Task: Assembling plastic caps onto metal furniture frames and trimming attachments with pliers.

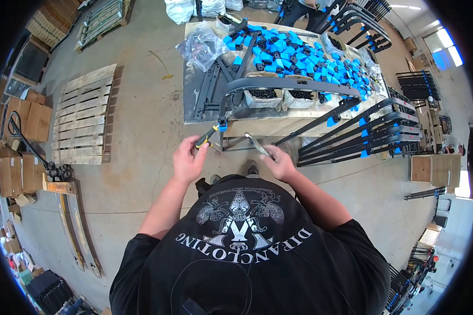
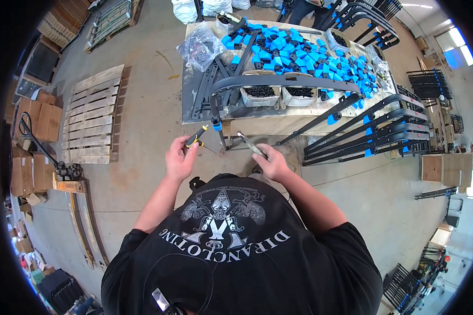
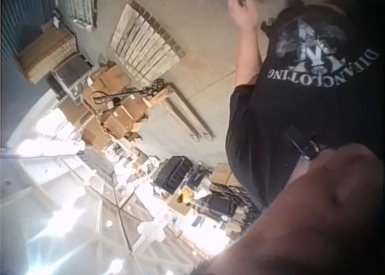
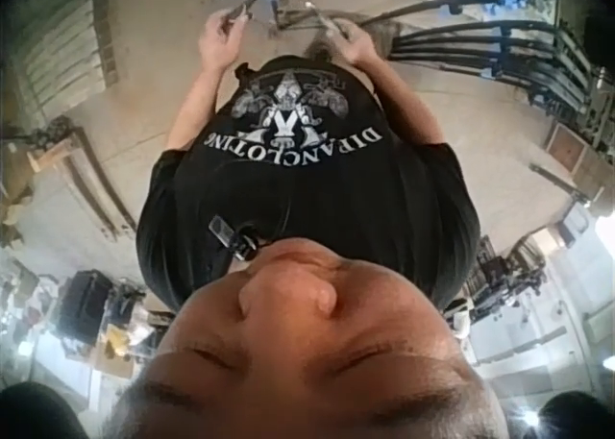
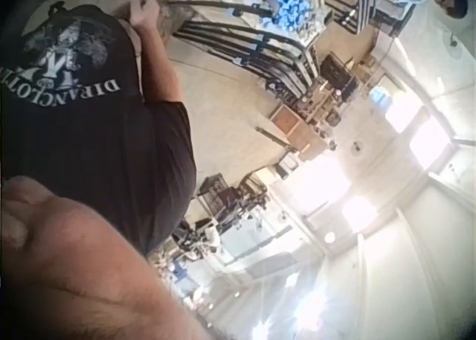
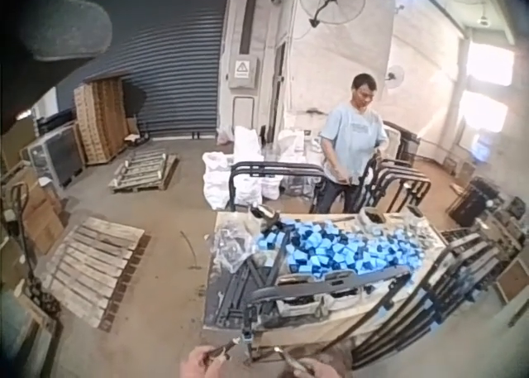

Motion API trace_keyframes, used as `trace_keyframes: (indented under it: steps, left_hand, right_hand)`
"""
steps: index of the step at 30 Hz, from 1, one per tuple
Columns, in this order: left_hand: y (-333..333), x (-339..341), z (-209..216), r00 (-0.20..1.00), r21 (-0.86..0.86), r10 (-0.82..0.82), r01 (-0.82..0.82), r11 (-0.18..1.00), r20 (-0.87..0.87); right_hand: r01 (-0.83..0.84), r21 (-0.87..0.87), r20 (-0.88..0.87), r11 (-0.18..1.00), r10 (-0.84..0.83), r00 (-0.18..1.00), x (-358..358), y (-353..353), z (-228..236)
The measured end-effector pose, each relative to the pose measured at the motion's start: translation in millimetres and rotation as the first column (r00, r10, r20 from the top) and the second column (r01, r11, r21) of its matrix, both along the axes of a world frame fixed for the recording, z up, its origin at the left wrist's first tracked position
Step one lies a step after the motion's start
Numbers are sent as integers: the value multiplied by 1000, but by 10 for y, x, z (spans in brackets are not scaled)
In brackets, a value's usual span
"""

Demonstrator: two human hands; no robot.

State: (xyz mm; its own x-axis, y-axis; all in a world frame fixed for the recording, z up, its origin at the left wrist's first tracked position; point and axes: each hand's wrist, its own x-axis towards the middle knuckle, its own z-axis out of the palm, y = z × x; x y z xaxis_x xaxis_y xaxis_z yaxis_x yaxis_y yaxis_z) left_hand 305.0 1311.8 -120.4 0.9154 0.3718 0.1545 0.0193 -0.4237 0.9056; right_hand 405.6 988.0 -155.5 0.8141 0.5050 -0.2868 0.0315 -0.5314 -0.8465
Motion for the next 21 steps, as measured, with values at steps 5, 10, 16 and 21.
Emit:
trace_keyframes:
  steps: [5,10,16,21]
  left_hand:
    - [209,405,-546,985,-528,165,-115,842,49]
    - [134,649,-833,993,-577,103,-117,809,-57]
    - [41,757,-868,988,-608,109,-155,779,-112]
    - [38,793,-865,982,-647,161,-183,740,-95]
  right_hand:
    - [153,28,-282,988,-139,949,-111,-35,-83]
    - [104,4,-43,995,-103,994,-226,137,154]
    - [177,-120,-135,977,-193,972,-349,39,203]
    - [188,-179,-154,966,-216,964,-443,-42,168]
